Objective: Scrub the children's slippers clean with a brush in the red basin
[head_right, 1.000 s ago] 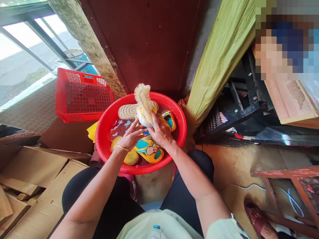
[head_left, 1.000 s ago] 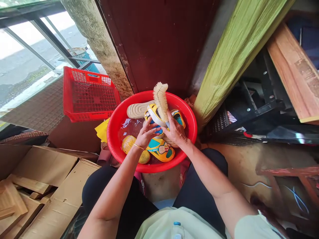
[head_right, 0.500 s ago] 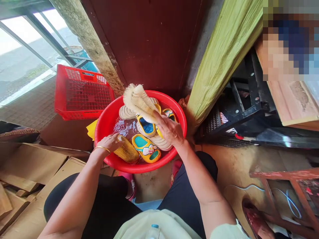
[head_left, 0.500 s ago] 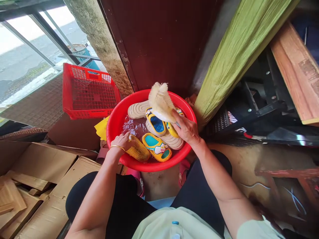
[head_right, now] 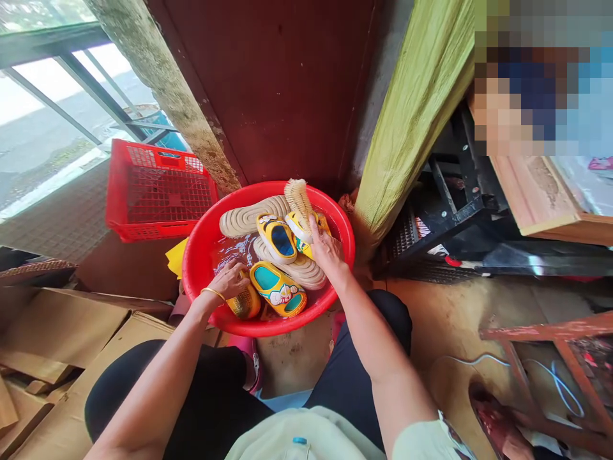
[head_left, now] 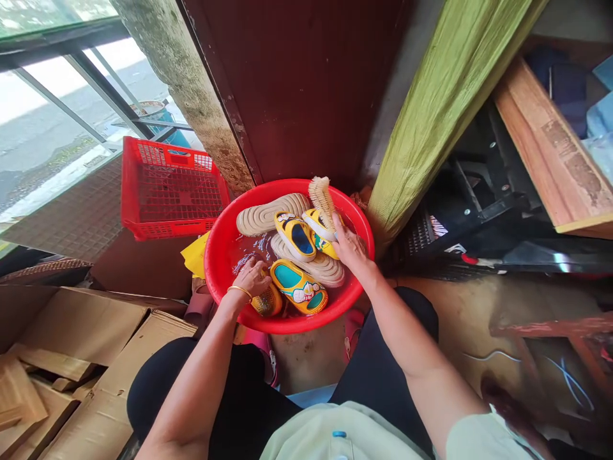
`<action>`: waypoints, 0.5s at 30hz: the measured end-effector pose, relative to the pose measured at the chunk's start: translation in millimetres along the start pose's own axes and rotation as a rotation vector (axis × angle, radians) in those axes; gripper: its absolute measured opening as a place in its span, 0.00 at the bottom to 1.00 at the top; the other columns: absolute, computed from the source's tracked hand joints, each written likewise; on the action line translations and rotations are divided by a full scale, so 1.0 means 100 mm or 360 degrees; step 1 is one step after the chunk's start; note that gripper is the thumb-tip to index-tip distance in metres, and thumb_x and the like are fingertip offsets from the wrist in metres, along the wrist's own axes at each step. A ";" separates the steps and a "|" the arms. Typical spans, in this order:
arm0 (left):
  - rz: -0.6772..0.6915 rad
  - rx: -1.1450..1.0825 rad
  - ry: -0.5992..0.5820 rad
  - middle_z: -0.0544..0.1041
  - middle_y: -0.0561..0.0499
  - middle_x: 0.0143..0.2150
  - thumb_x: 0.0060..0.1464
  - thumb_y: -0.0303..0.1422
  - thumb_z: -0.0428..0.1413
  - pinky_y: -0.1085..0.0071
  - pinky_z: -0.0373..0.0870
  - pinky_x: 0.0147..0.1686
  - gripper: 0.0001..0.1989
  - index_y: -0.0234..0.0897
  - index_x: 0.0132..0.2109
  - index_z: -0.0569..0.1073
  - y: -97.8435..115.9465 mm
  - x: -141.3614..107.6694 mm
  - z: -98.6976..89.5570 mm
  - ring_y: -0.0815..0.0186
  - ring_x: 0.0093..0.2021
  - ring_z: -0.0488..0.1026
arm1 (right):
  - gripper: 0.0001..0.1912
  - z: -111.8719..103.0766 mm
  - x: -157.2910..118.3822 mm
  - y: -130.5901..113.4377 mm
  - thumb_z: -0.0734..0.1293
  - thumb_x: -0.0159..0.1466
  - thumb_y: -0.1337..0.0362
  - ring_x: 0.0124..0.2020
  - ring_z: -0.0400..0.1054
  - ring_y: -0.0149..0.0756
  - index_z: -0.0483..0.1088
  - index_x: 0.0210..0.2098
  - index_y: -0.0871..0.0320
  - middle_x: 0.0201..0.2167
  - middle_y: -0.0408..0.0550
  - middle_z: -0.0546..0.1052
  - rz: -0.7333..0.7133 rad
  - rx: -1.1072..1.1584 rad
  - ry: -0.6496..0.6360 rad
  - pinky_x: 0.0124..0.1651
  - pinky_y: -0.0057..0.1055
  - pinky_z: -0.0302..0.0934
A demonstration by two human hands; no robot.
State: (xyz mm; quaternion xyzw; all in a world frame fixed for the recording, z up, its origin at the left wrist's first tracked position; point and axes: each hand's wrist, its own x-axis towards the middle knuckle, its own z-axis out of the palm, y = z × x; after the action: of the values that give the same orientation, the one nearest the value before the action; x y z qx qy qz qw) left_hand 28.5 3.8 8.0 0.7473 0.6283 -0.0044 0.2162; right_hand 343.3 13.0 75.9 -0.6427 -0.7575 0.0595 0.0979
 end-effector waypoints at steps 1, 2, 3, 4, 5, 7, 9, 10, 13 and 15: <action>0.0004 -0.0017 0.0005 0.71 0.38 0.58 0.56 0.44 0.56 0.57 0.67 0.60 0.21 0.38 0.52 0.73 0.01 -0.04 -0.01 0.51 0.60 0.71 | 0.48 -0.01 0.01 0.03 0.63 0.70 0.66 0.58 0.72 0.53 0.28 0.78 0.58 0.66 0.66 0.68 -0.0024 0.0074 0.0052 0.56 0.45 0.69; -0.0021 -0.0024 0.0009 0.70 0.37 0.60 0.55 0.47 0.57 0.56 0.68 0.59 0.24 0.37 0.54 0.72 0.02 -0.09 -0.02 0.49 0.61 0.70 | 0.48 -0.03 0.02 0.05 0.64 0.70 0.64 0.60 0.70 0.53 0.30 0.78 0.59 0.67 0.66 0.68 -0.0056 0.0147 0.0104 0.57 0.46 0.69; -0.0072 -0.0017 0.0015 0.68 0.34 0.62 0.54 0.49 0.59 0.55 0.69 0.58 0.28 0.36 0.55 0.71 0.04 -0.14 -0.02 0.46 0.62 0.71 | 0.47 -0.04 0.02 0.06 0.64 0.70 0.62 0.61 0.70 0.53 0.32 0.78 0.58 0.67 0.65 0.68 -0.0090 0.0208 0.0152 0.58 0.46 0.69; -0.0138 -0.0001 0.0018 0.66 0.31 0.64 0.52 0.50 0.59 0.54 0.69 0.57 0.32 0.35 0.58 0.69 0.07 -0.18 -0.01 0.44 0.61 0.71 | 0.46 -0.06 0.01 0.05 0.64 0.71 0.60 0.61 0.69 0.53 0.33 0.78 0.58 0.67 0.64 0.68 -0.0118 0.0249 0.0195 0.58 0.47 0.69; -0.0207 0.0021 0.0012 0.64 0.29 0.65 0.52 0.50 0.60 0.52 0.69 0.57 0.36 0.34 0.62 0.67 0.11 -0.21 -0.01 0.41 0.61 0.72 | 0.44 -0.07 0.00 0.02 0.63 0.72 0.59 0.61 0.69 0.52 0.35 0.78 0.58 0.67 0.64 0.68 -0.0141 0.0270 0.0231 0.58 0.47 0.69; -0.0318 0.0046 -0.0044 0.62 0.26 0.66 0.53 0.48 0.58 0.50 0.70 0.55 0.41 0.33 0.69 0.60 0.16 -0.24 0.00 0.39 0.59 0.74 | 0.39 -0.08 -0.04 -0.08 0.59 0.74 0.59 0.60 0.70 0.52 0.36 0.78 0.58 0.68 0.63 0.67 -0.0175 0.0263 0.0261 0.58 0.45 0.70; -0.0396 0.0001 -0.0114 0.62 0.26 0.67 0.56 0.46 0.55 0.50 0.70 0.54 0.42 0.37 0.73 0.55 0.17 -0.24 -0.01 0.39 0.58 0.76 | 0.37 -0.06 -0.10 -0.23 0.56 0.75 0.60 0.59 0.71 0.51 0.38 0.78 0.57 0.67 0.62 0.68 -0.0226 0.0230 0.0196 0.57 0.43 0.71; -0.0413 -0.0044 -0.0131 0.63 0.27 0.67 0.57 0.44 0.54 0.50 0.70 0.55 0.41 0.39 0.74 0.54 0.15 -0.23 -0.03 0.40 0.58 0.75 | 0.36 -0.05 -0.14 -0.31 0.55 0.75 0.60 0.58 0.71 0.50 0.39 0.78 0.56 0.66 0.62 0.69 -0.0263 0.0212 0.0125 0.56 0.42 0.71; -0.0365 -0.0210 -0.0060 0.66 0.32 0.68 0.56 0.39 0.52 0.51 0.67 0.61 0.39 0.37 0.73 0.56 0.01 -0.22 -0.06 0.43 0.67 0.68 | 0.33 -0.03 -0.26 -0.51 0.54 0.76 0.60 0.53 0.73 0.47 0.43 0.78 0.48 0.61 0.57 0.73 -0.0424 0.0129 -0.0202 0.52 0.39 0.72; -0.0316 -0.0323 0.0051 0.66 0.32 0.69 0.52 0.36 0.53 0.51 0.62 0.66 0.40 0.31 0.72 0.57 -0.10 -0.23 -0.06 0.44 0.71 0.61 | 0.33 -0.02 -0.33 -0.59 0.55 0.75 0.60 0.51 0.73 0.46 0.44 0.77 0.41 0.57 0.55 0.75 -0.0477 0.0046 -0.0432 0.51 0.39 0.70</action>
State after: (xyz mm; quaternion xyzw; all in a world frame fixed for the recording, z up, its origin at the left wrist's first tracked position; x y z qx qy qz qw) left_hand 13.2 -14.3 16.6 0.6558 0.6996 0.0496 0.2791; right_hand 292.3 -29.0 88.6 -0.5074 -0.8500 0.1411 0.0120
